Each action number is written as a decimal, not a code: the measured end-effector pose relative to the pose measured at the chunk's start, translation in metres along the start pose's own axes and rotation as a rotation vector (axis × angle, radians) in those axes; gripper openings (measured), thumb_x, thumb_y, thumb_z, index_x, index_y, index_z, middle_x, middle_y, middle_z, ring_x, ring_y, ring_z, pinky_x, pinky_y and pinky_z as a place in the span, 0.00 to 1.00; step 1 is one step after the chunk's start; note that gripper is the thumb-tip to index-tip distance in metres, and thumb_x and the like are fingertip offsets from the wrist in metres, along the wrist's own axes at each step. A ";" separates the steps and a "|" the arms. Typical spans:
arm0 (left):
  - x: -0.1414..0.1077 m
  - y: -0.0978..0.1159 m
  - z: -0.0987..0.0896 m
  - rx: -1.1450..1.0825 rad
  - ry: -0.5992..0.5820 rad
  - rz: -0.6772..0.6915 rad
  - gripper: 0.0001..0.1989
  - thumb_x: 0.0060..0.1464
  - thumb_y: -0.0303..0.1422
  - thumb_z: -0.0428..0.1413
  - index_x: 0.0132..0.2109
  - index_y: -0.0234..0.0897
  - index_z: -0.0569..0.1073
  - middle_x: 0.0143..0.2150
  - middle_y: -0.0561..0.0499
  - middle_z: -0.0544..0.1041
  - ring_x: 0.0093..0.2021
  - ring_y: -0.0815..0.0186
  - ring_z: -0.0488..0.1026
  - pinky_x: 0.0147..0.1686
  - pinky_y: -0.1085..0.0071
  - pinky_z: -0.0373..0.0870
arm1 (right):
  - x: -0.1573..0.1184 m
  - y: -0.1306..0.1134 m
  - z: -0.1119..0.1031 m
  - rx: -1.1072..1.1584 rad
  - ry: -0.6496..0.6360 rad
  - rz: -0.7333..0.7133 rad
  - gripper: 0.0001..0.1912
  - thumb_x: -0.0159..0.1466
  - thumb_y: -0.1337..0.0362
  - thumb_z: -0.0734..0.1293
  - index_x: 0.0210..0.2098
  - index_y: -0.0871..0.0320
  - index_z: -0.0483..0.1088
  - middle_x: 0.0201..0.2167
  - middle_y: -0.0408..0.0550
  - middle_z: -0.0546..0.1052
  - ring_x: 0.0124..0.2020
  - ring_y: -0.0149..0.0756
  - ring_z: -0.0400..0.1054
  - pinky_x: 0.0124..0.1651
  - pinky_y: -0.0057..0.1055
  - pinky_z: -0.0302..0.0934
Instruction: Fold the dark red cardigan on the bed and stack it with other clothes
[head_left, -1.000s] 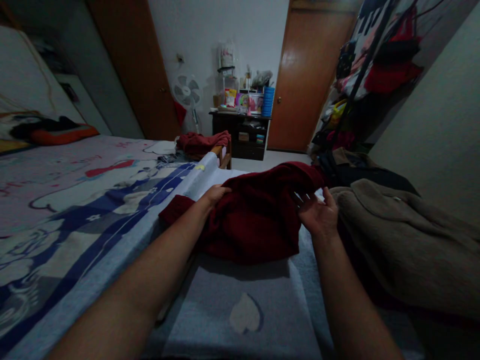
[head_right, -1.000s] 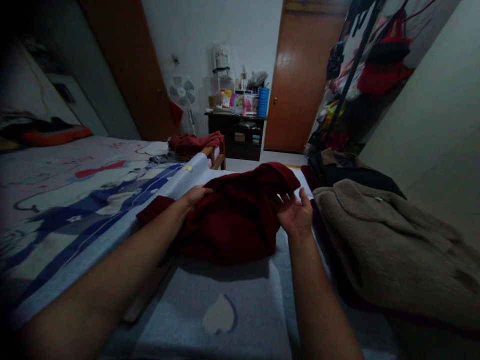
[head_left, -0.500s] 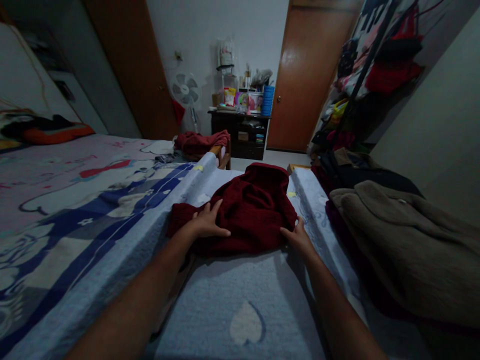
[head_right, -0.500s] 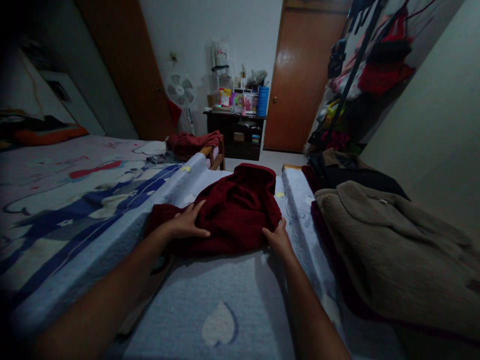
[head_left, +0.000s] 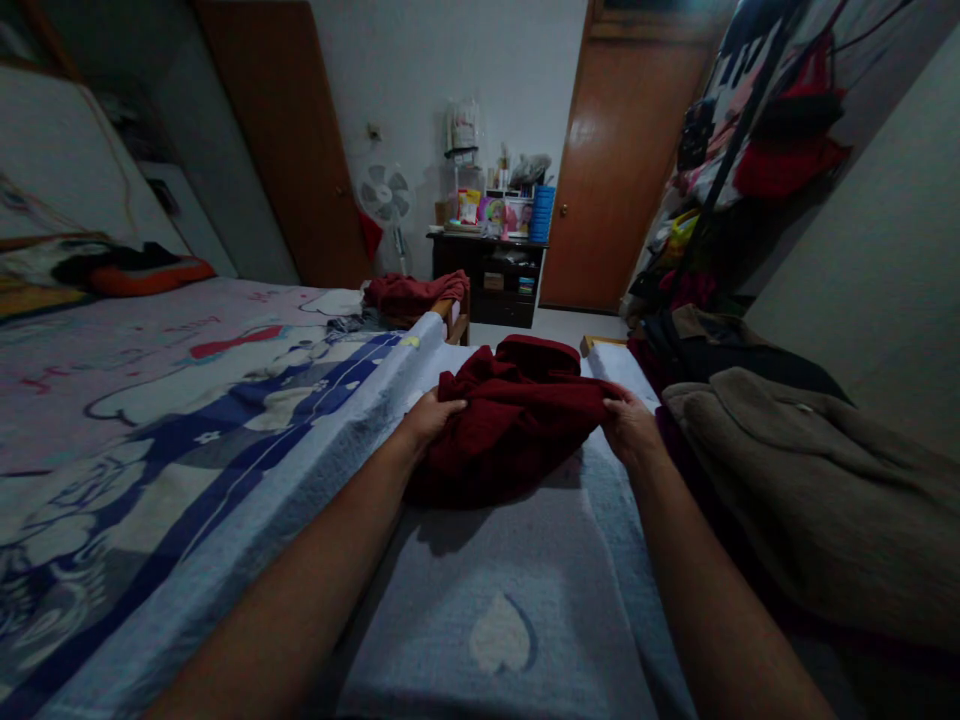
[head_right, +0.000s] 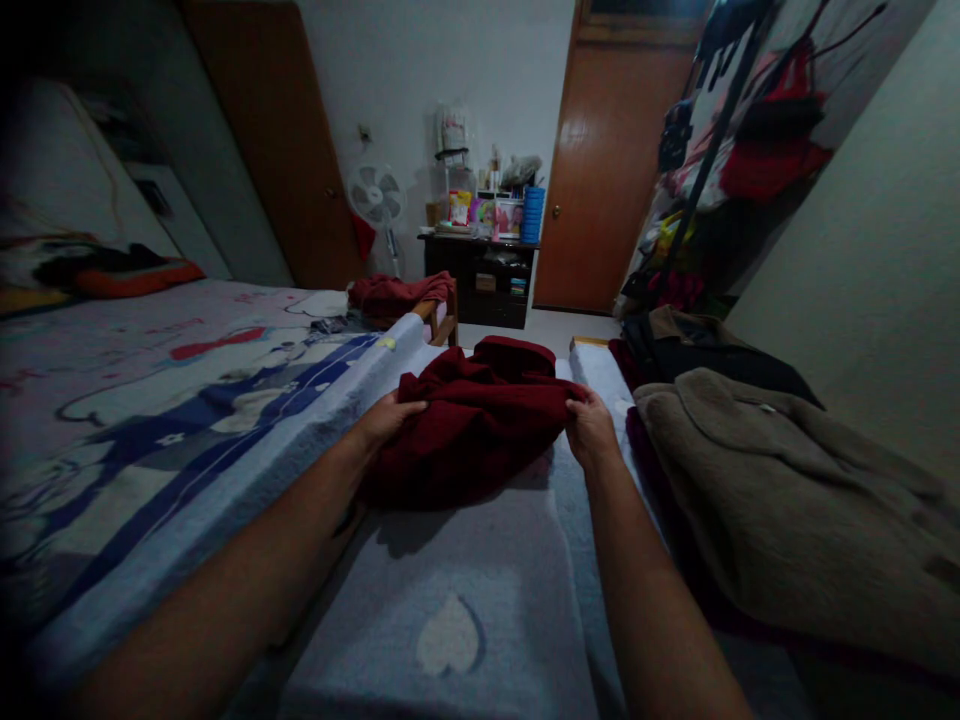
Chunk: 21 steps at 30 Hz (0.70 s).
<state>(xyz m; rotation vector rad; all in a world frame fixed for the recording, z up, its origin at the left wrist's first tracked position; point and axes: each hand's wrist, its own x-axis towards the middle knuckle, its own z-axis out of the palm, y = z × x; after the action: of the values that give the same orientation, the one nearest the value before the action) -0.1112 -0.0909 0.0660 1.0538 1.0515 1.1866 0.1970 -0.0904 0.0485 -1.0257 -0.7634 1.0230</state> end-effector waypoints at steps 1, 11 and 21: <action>-0.002 0.001 0.008 -0.140 -0.035 -0.063 0.21 0.42 0.28 0.63 0.46 0.35 0.76 0.40 0.46 0.82 0.41 0.56 0.79 0.49 0.58 0.73 | 0.005 -0.008 -0.002 -0.021 0.043 -0.025 0.30 0.46 0.68 0.67 0.50 0.51 0.64 0.43 0.44 0.76 0.41 0.35 0.72 0.42 0.32 0.69; -0.039 -0.066 0.024 -0.315 0.000 -0.257 0.15 0.51 0.36 0.61 0.45 0.33 0.75 0.40 0.42 0.82 0.42 0.55 0.80 0.49 0.57 0.74 | -0.083 0.056 -0.002 -0.441 -0.212 0.208 0.46 0.52 0.50 0.72 0.65 0.54 0.51 0.59 0.57 0.67 0.59 0.49 0.63 0.58 0.46 0.60; -0.015 -0.031 -0.019 -0.045 0.310 0.004 0.22 0.48 0.32 0.57 0.52 0.34 0.70 0.47 0.44 0.79 0.43 0.58 0.78 0.47 0.59 0.74 | -0.113 0.047 0.019 -0.125 -0.442 0.196 0.32 0.53 0.62 0.68 0.57 0.53 0.62 0.54 0.50 0.73 0.55 0.45 0.67 0.56 0.42 0.63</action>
<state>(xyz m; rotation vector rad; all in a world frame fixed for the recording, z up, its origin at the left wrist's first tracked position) -0.1248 -0.1066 0.0332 0.8538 1.2548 1.4002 0.1254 -0.1825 0.0059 -1.0064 -1.1132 1.4109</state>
